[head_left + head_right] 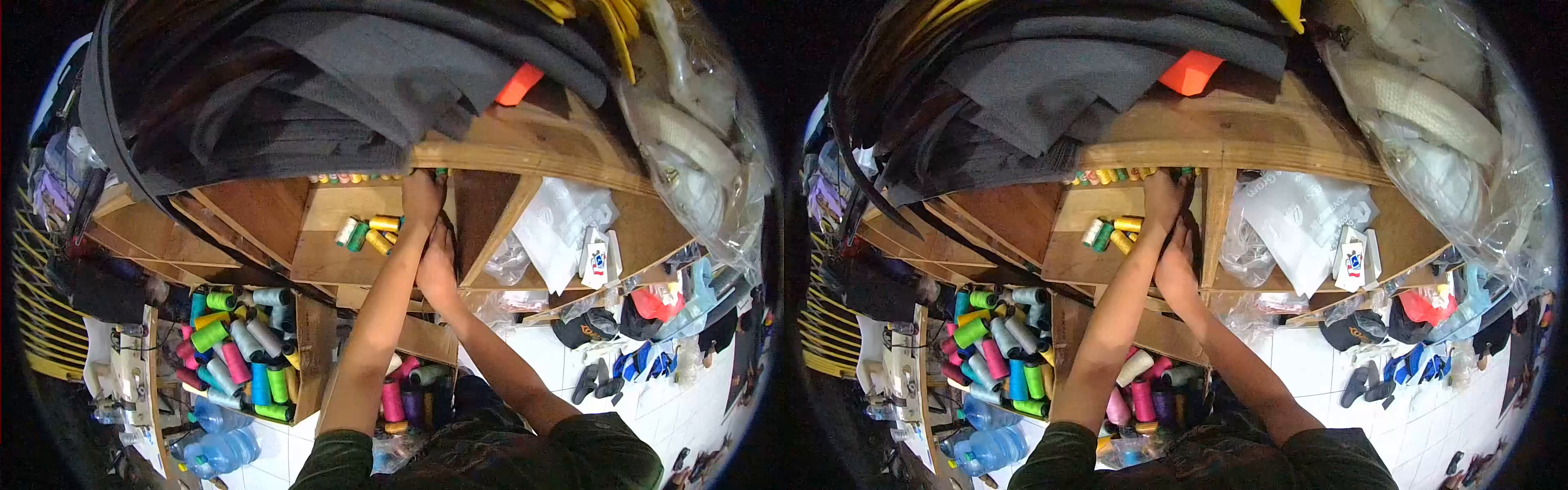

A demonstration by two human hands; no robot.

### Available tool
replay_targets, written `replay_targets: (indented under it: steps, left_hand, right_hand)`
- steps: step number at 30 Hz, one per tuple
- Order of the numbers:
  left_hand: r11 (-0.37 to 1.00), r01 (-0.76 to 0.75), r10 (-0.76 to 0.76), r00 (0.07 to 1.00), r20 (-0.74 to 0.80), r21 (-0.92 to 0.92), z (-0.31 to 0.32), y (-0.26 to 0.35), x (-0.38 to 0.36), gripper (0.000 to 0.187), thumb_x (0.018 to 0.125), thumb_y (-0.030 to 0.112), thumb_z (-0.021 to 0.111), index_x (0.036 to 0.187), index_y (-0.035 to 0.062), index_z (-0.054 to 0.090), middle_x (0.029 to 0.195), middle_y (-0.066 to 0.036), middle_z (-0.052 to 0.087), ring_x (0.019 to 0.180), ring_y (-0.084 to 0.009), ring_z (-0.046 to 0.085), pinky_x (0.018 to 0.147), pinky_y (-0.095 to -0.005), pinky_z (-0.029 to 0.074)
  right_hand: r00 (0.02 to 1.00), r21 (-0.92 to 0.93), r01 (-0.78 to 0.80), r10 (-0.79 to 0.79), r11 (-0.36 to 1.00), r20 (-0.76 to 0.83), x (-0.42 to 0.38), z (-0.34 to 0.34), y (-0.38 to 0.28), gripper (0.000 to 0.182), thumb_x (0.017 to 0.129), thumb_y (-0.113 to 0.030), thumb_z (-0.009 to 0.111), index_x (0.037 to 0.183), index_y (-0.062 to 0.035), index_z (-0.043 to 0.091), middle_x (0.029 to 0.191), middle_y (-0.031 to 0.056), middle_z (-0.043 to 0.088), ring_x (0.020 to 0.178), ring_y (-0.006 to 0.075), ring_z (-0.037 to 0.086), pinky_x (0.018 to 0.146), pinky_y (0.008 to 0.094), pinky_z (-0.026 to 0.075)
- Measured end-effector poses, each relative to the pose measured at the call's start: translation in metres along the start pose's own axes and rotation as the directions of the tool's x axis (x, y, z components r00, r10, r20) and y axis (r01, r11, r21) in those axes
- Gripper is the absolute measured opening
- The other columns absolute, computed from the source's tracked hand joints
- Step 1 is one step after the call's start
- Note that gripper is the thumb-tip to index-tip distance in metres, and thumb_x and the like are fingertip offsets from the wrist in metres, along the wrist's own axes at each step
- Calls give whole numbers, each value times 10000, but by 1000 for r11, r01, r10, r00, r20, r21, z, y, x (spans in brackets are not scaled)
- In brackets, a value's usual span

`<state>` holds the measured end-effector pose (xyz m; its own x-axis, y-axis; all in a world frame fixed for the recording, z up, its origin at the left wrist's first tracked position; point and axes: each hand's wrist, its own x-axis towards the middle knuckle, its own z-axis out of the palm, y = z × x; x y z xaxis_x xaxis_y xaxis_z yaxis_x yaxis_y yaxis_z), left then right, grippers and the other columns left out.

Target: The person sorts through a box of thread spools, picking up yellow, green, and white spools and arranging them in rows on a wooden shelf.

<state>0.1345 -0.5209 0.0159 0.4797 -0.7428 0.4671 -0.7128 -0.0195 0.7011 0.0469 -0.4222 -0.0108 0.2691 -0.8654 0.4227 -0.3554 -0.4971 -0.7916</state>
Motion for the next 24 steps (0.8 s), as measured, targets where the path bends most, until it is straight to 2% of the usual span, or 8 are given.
replay_targets:
  steps: [8,11,15,16,19,20,22,24]
  left_hand:
    - [990,-12,13,1000,4,-143,3,-8,3,157,723,104,654,795,-35,662,761,-235,640,739,-390,641,640,-411,500]
    - [999,-52,52,998,40,-5,0,-11,4,154,709,85,652,813,-28,663,776,-237,639,760,-389,639,657,-415,497]
    - [996,-41,34,996,-87,-78,-54,26,-18,163,751,29,615,888,-53,648,828,-258,638,786,-394,633,676,-417,493]
    - [1000,3,-3,997,-78,-2,-67,28,-28,156,790,29,597,907,-66,640,847,-259,642,806,-403,626,698,-425,488]
    - [996,-52,66,974,-217,69,-103,26,-54,168,807,40,597,932,-67,635,872,-261,633,822,-422,610,710,-447,481]
    - [978,-46,95,967,-236,204,-115,18,-63,208,809,60,605,975,-64,620,878,-266,612,816,-432,598,698,-459,484]
    - [899,24,97,962,-254,436,-134,3,-77,232,823,96,600,1012,-39,608,926,-270,597,891,-416,573,770,-454,475]
    - [816,67,116,954,-275,574,-150,-11,-87,291,828,125,595,1084,-14,587,932,-271,606,911,-400,589,782,-461,484]
  right_hand:
    - [999,-30,16,-17,999,-39,1,2,3,618,845,-154,611,1315,107,306,1301,316,397,1183,457,410,1010,461,337]
    - [997,20,-13,14,1000,-70,0,0,-3,493,880,-95,542,1289,95,343,1276,307,418,1156,458,426,993,460,348]
    - [995,-58,-22,16,998,-101,0,3,4,436,872,-24,477,1287,56,372,1214,288,455,1116,443,452,957,463,373]
    - [992,-33,-81,78,996,-104,-1,3,5,427,863,-10,471,1279,48,393,1212,290,457,1113,441,452,959,462,371]
    - [995,-83,4,-12,997,-101,-1,-6,2,395,903,-66,449,1284,37,437,1183,254,498,1081,400,490,945,437,399]
    - [994,-80,19,-27,997,-109,-2,-7,0,378,920,-91,443,1275,36,464,1165,230,523,1067,367,514,932,412,421]
    - [973,272,-231,222,934,61,6,-7,-9,376,930,-103,447,1283,24,467,1128,192,544,1019,303,546,885,373,455]
    - [919,578,-390,344,717,192,16,5,-7,324,933,-93,457,1225,46,477,1044,145,561,902,208,584,771,297,512]
